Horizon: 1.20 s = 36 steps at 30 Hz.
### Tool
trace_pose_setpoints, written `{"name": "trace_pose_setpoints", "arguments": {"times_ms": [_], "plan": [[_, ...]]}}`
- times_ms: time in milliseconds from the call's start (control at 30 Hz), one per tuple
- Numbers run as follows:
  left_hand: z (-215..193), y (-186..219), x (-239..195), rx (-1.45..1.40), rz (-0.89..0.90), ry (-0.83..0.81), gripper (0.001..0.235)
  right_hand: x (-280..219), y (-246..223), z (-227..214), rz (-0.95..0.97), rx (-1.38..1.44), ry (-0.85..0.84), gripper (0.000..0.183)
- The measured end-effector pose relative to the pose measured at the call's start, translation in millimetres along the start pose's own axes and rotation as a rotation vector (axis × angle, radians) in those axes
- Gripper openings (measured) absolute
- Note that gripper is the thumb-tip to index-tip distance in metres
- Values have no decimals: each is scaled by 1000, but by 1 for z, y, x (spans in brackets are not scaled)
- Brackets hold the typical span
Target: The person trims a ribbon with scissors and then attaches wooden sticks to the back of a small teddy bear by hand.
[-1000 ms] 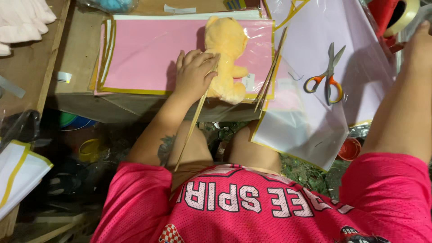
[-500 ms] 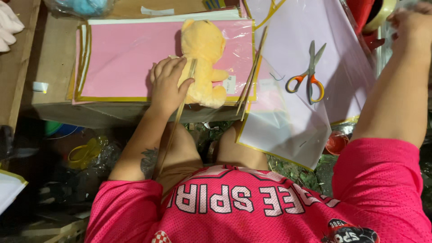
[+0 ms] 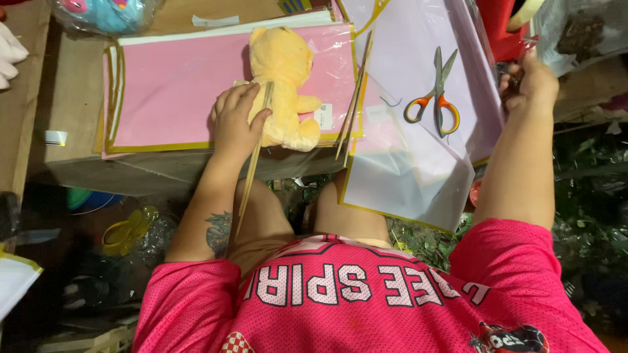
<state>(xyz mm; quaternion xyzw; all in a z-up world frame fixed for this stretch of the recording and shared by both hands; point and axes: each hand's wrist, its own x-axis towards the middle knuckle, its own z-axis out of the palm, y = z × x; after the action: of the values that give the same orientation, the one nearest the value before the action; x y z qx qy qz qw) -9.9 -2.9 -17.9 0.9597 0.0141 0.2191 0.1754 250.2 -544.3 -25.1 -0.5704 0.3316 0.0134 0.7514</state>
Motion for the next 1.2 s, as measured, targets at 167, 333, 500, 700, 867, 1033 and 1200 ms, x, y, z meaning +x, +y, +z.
{"name": "trace_pose_setpoints", "arguments": {"times_ms": [167,333,500,700,867,1033,1200], "plan": [[-1,5,1,-30,-43,-4,52,-1,-1,9,91,93,24,30],[-8,11,4,-93,-138,-82,56,-12,1,25,259,-66,-294,25],[1,5,3,-160,-142,-25,63,-93,8,80,-214,-52,-825,19],[10,2,6,-309,-114,59,79,-259,59,209,-351,-539,-1089,30],[25,-5,0,-379,-115,131,89,-288,115,264,-327,-550,-1247,23],[25,-5,1,-398,-92,155,97,-292,128,275,-313,-859,-966,25],[28,-7,1,-393,-76,144,92,-295,137,280,-315,-844,-930,30]]}}
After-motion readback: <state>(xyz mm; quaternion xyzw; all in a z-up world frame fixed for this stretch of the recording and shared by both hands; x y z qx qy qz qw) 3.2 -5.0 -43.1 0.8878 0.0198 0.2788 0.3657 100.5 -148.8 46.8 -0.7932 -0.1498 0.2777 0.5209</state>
